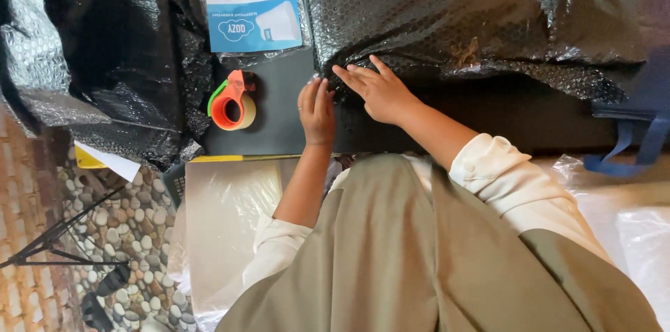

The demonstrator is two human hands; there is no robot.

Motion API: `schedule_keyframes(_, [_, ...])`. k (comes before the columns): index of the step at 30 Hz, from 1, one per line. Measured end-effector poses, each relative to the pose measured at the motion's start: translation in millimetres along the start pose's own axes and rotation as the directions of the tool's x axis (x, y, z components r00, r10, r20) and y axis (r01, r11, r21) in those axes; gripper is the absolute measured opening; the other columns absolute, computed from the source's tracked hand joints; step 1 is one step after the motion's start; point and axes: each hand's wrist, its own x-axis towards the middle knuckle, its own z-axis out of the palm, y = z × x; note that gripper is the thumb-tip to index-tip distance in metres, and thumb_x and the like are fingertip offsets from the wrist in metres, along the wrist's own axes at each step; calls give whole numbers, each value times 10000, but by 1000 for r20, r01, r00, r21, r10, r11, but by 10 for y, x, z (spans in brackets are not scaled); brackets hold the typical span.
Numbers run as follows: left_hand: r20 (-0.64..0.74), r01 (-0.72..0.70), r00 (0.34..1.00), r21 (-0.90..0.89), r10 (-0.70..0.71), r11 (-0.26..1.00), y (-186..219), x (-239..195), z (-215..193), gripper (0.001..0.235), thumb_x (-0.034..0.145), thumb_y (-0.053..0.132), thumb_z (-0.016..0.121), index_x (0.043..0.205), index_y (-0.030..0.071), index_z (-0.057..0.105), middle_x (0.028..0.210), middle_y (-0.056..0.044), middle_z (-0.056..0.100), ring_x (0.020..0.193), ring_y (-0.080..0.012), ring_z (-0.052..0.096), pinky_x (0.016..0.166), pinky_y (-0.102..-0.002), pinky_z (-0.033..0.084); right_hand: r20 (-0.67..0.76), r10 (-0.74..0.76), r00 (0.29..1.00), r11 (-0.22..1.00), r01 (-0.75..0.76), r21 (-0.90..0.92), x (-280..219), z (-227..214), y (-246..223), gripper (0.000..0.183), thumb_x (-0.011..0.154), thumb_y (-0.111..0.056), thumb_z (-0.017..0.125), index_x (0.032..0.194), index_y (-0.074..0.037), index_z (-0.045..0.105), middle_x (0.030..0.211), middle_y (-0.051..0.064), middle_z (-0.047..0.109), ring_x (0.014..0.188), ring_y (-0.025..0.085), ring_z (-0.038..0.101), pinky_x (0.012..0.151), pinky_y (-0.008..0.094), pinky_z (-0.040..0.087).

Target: Wrapping an item in bubble wrap, securing it with tape, and dusting the final package.

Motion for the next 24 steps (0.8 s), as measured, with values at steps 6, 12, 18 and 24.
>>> schedule_keyframes(6, [102,-128,986,-77,135,989,-141,-3,235,480,1046,-8,546,1523,2,493,1514,-240,527,1328,-362,579,1098,-399,509,10,0,1000,998,1,-69,16,37,0,952,852,22,546,1691,-169,138,1624,112,432,1569,198,258,1304,516,17])
schedule_keyframes(12, [331,220,942,-502,-50,836,-193,208,-19,465,1004,-42,598,1452,78,583,1501,-186,547,1342,-393,539,1139,-485,455,4,-2,1000,997,2,-75,-72,-87,-24,943,845,22,575,1674,-196,183,1676,50,341,1565,206,249,1298,550,13])
schedule_keyframes(18, [55,253,966,-417,-254,873,67,405,-433,482,955,196,760,1413,96,652,1456,-145,603,1342,-319,582,1152,-446,451,-567,166,807,776,248,580,-909,-761,679,727,866,-44,640,1569,-125,475,1293,94,724,1252,251,649,1187,381,376])
schedule_keyframes(24, [435,-292,865,34,249,956,774,276,85,884,874,716,825,1578,348,439,1670,-120,316,1552,-412,296,1221,-721,194,-774,519,363,855,-206,477,-2406,-807,1923,390,964,71,557,1335,-24,635,1268,112,711,1237,276,642,1043,428,497])
